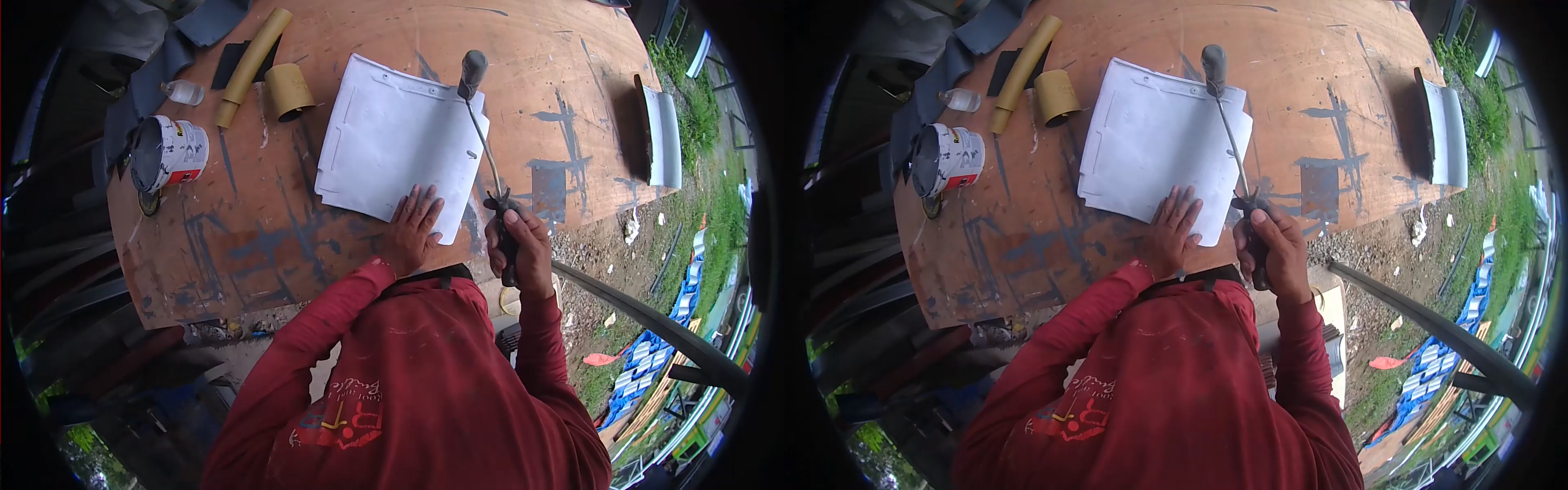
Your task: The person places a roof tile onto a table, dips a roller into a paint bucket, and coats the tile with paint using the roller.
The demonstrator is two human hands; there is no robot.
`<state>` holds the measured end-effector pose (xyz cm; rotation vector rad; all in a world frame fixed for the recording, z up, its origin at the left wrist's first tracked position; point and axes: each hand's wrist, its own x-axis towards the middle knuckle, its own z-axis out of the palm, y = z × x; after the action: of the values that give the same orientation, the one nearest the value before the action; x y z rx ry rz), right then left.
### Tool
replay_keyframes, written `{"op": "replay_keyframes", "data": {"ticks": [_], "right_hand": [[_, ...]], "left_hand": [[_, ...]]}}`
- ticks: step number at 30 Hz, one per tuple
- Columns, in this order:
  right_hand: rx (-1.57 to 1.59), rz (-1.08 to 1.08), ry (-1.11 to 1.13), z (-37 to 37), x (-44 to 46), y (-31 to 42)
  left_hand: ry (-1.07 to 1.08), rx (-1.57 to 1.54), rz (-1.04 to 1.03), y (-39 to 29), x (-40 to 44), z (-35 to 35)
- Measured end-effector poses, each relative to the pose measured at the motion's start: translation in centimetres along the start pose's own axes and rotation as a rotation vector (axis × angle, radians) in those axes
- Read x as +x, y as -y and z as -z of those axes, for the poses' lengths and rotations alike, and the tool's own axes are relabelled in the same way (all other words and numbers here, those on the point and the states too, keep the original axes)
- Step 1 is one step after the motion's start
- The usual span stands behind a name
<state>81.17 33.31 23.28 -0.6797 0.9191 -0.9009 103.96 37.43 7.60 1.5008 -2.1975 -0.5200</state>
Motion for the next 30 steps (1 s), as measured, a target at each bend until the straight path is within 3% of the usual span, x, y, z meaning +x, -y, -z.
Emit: {"op": "replay_keyframes", "data": {"ticks": [1, 4, 5, 7, 8, 13, 15, 18, 20, 26, 30], "right_hand": [[-0.005, 0.001, 0.021, 0.0, 0.5, -0.3], [-0.628, 0.092, -0.098, 0.7, 1.1, -0.8], [-0.629, 0.101, -0.095, 1.0, 1.4, -1.4], [-1.112, 0.564, -0.161, 2.0, 2.2, -3.2], [-1.14, 0.462, -0.184, 1.9, 2.0, -3.3], [-1.216, 0.446, -0.26, 2.6, 4.4, -6.2], [-1.377, 0.584, -0.196, 2.2, 5.6, -6.6], [-1.498, 0.581, -0.04, 1.6, 4.4, -5.5], [-1.607, 0.56, 0.118, 2.2, 2.3, -4.3], [-1.773, 0.482, 0.107, 0.8, -1.0, 1.5], [-1.673, 0.576, 0.184, -1.4, 5.9, -0.9]], "left_hand": [[0.176, 0.12, -0.148, 0.5, -0.6, 0.8], [0.172, 0.111, -0.309, 2.9, -5.0, 0.8], [0.149, 0.086, -0.409, 3.9, -6.5, 0.9], [0.112, -0.027, -0.272, 5.7, -9.8, 2.2], [0.015, -0.028, -0.149, 6.7, -11.2, 2.8], [-0.421, 0.188, 0.458, 11.0, -16.2, 5.8], [-0.532, 0.254, 0.6, 13.9, -16.8, 6.4], [-0.685, 0.47, 0.767, 19.9, -17.9, 6.5], [-0.712, 0.518, 0.834, 20.7, -17.8, 6.5], [-0.764, 0.625, 0.894, 20.8, -17.0, 6.5], [-0.754, 0.613, 0.937, 20.4, -16.8, 7.0]]}}
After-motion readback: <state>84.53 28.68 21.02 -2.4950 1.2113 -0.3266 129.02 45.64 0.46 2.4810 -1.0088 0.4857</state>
